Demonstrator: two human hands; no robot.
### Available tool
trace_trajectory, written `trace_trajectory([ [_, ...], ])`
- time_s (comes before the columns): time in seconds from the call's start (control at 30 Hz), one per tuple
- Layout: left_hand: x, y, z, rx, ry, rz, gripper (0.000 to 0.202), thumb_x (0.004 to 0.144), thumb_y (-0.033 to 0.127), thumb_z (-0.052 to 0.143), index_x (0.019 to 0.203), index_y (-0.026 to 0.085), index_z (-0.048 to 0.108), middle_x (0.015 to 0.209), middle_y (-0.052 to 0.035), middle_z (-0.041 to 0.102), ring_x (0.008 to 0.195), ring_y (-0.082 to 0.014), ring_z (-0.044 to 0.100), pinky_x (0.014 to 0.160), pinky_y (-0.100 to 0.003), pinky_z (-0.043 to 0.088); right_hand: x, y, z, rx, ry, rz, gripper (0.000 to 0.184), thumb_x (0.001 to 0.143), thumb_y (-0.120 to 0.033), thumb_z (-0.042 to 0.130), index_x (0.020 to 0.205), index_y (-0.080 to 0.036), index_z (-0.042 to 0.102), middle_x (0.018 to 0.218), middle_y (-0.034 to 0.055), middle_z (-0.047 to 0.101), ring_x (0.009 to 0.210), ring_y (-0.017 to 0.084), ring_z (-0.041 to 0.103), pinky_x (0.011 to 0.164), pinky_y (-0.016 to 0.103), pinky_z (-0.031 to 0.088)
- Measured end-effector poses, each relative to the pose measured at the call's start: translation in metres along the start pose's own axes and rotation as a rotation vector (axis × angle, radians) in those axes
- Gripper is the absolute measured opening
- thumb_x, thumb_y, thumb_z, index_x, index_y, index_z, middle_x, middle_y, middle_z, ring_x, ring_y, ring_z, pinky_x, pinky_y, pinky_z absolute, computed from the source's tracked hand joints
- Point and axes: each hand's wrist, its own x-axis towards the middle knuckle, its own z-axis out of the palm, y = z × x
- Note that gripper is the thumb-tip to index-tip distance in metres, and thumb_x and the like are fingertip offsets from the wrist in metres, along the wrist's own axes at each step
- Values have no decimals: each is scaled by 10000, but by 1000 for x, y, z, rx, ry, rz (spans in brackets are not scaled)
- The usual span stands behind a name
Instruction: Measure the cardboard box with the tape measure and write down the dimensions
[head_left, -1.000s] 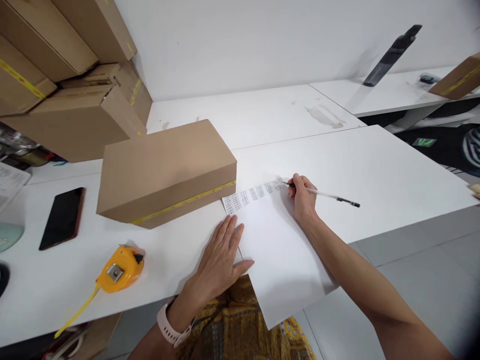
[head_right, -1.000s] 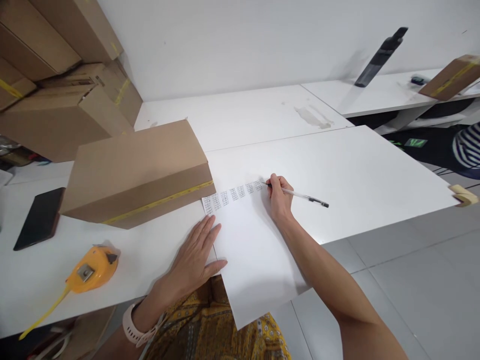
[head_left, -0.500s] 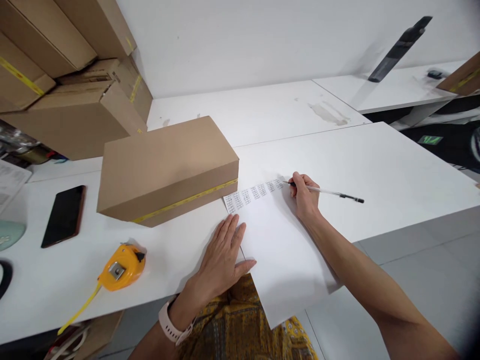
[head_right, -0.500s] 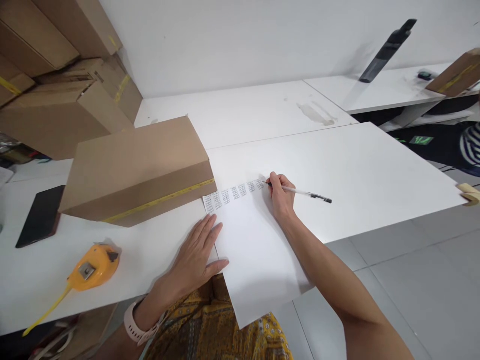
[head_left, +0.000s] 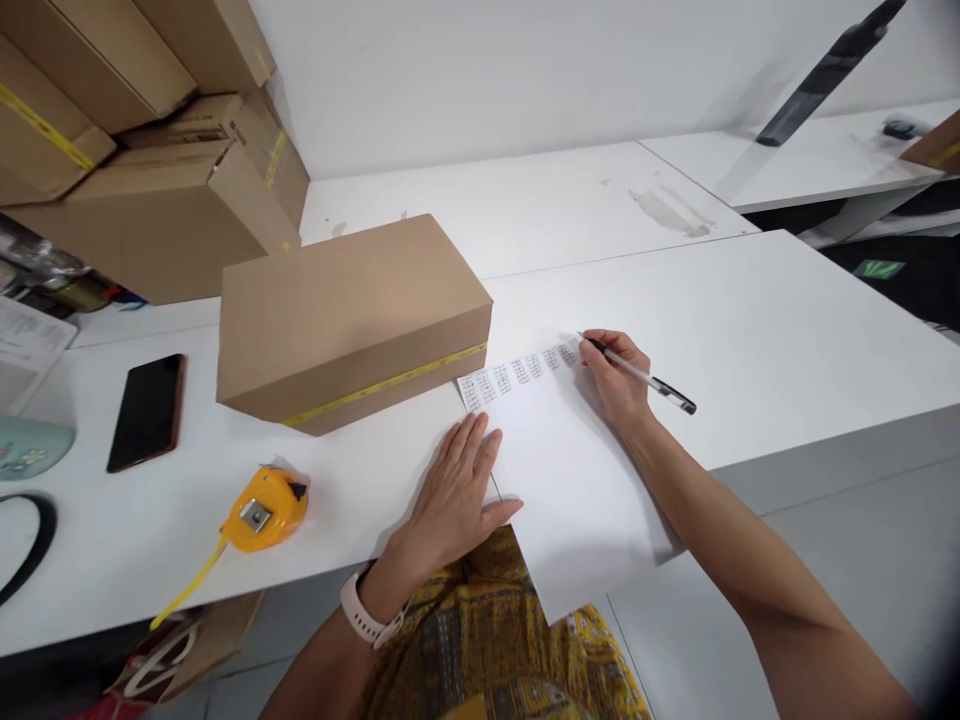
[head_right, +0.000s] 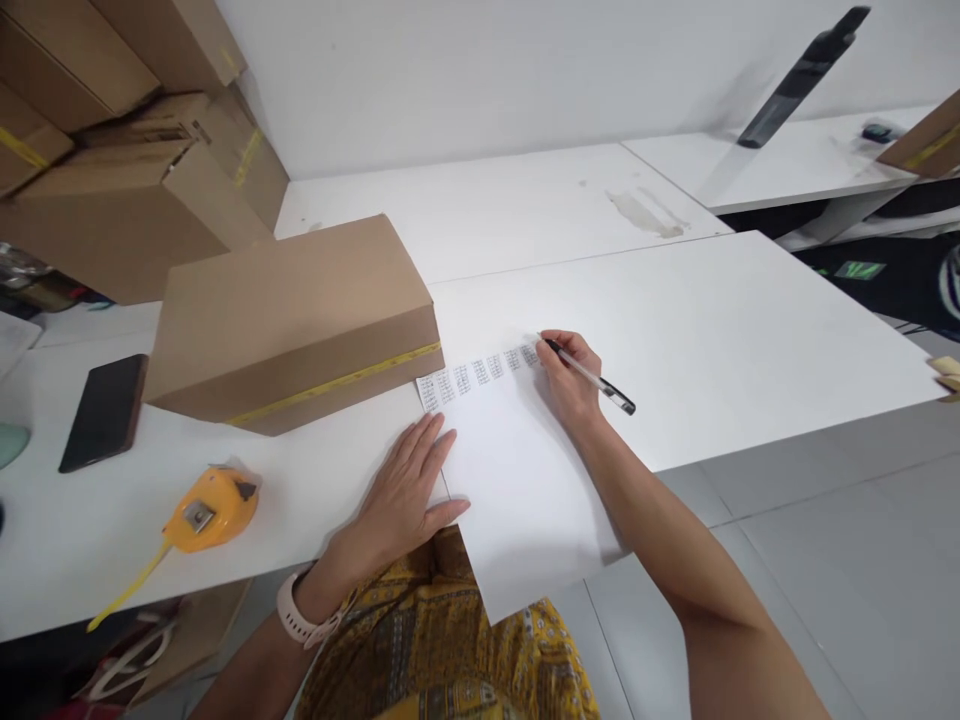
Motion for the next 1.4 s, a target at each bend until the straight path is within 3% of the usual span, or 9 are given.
trace_trajectory([
  [0.07, 0, 0, -1, -9, -4, -5, 769, 982, 615, 477, 1496, 55, 361, 1614, -276, 337, 1537, -378, 264, 1221, -567, 304, 0, 1, 0, -25, 6, -36, 244, 782, -400, 764, 933, -216, 714, 764, -8, 662, 683, 133, 585, 678, 296, 484],
  [0.17, 0, 1, -1, -24, -7, -11, 768, 979, 619, 480, 1499, 66, 360, 1615, -271, 338, 1537, -379, 265, 1219, -574, 305, -1, -3, 0, -43, 40, 2, 176, 835, -382, 693, 846, -208, 674, 679, -22, 608, 638, 122, 556, 660, 285, 466],
  [0.3, 0, 0, -1, -29, -10, -12, 763, 983, 615, 474, 1507, 74, 352, 1620, -266, 332, 1538, -373, 265, 1221, -568, 305, 0, -8, 1, -4, 107, 99, 121, 796, -306, 672, 771, -211, 602, 595, -52, 520, 572, 102, 462, 582, 256, 381],
  [0.43, 0, 0, -1, -12, -9, -5, 772, 984, 614, 471, 1494, 43, 370, 1613, -280, 338, 1537, -379, 264, 1230, -557, 293, 0, -9, 1, 19, 104, 90, 100, 763, -273, 658, 799, -216, 584, 571, -65, 492, 554, 102, 431, 549, 250, 331],
  [1.0, 0, 0, 1, -27, 0, -8, 756, 989, 616, 455, 1509, 78, 344, 1616, -273, 333, 1537, -378, 262, 1212, -588, 302, 2, -2, -3, -50, 43, 91, 100, 800, -272, 667, 814, -229, 577, 618, -51, 504, 555, 101, 438, 512, 250, 328],
  [1.17, 1, 1, -3, -40, -36, -19, 779, 969, 615, 504, 1510, 76, 348, 1619, -276, 325, 1539, -384, 256, 1212, -593, 298, -9, -14, 0, -92, 75, 2, 125, 821, -296, 684, 843, -239, 575, 674, -38, 552, 611, 118, 509, 566, 262, 405],
  [1.23, 2, 2, -5, -44, -48, -27, 786, 961, 610, 525, 1503, 65, 358, 1616, -281, 327, 1535, -390, 259, 1215, -590, 294, -28, -24, 9, -82, -5, -44, 146, 834, -324, 698, 887, -238, 594, 733, -24, 606, 664, 128, 557, 626, 277, 453],
  [1.4, 2, 7, -6, -77, -19, -70, 777, 938, 581, 587, 1490, 74, 380, 1593, -277, 355, 1517, -393, 292, 1207, -583, 320, -83, -39, 48, 30, -529, 98, 288, 839, -467, 725, 910, -215, 605, 740, -1, 653, 676, 152, 613, 667, 314, 498],
])
